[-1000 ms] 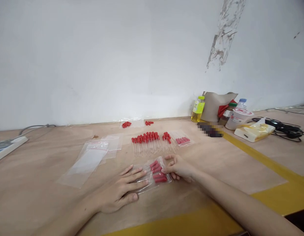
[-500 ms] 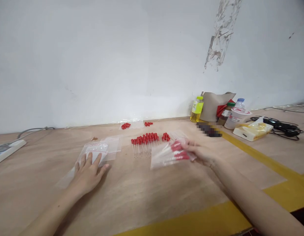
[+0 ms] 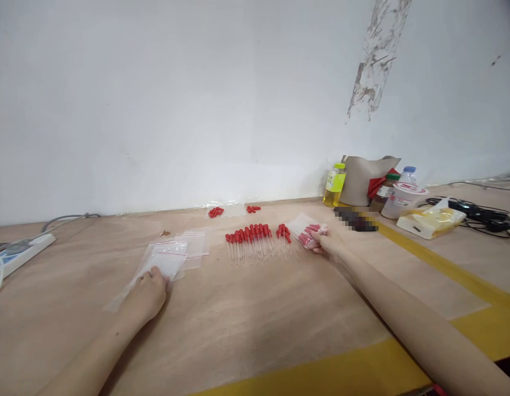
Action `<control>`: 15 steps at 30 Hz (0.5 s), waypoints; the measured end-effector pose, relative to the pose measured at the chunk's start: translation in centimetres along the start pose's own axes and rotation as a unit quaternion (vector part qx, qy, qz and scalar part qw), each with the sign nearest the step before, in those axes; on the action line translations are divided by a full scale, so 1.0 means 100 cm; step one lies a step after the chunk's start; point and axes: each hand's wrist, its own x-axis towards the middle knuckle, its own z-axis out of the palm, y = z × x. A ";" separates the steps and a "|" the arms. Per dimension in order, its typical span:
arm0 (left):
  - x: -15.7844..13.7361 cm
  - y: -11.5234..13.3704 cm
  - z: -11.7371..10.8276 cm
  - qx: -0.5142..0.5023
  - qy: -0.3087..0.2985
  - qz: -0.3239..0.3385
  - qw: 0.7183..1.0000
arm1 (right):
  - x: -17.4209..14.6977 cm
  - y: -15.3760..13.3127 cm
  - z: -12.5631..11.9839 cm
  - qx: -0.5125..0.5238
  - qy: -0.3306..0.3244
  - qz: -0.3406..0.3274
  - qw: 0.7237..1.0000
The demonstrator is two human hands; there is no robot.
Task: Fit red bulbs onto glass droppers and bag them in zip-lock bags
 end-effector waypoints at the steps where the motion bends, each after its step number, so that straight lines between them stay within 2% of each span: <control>1: -0.001 0.000 -0.002 0.022 -0.014 -0.010 1.000 | -0.001 0.001 0.001 -0.012 -0.010 0.000 1.000; 5: 0.000 0.000 -0.007 0.062 -0.045 0.016 0.997 | -0.006 0.004 0.004 -0.082 -0.040 0.007 0.996; 10: 0.006 -0.006 -0.005 0.069 -0.043 0.019 0.996 | -0.008 -0.001 -0.006 -0.216 -0.057 0.016 0.975; 12: 0.005 -0.007 -0.007 0.073 -0.036 0.014 0.997 | -0.010 -0.009 -0.016 -0.345 -0.028 -0.021 0.938; 15: -0.001 -0.007 -0.013 0.074 -0.008 0.024 0.997 | -0.019 -0.021 -0.028 -0.523 0.051 -0.067 0.848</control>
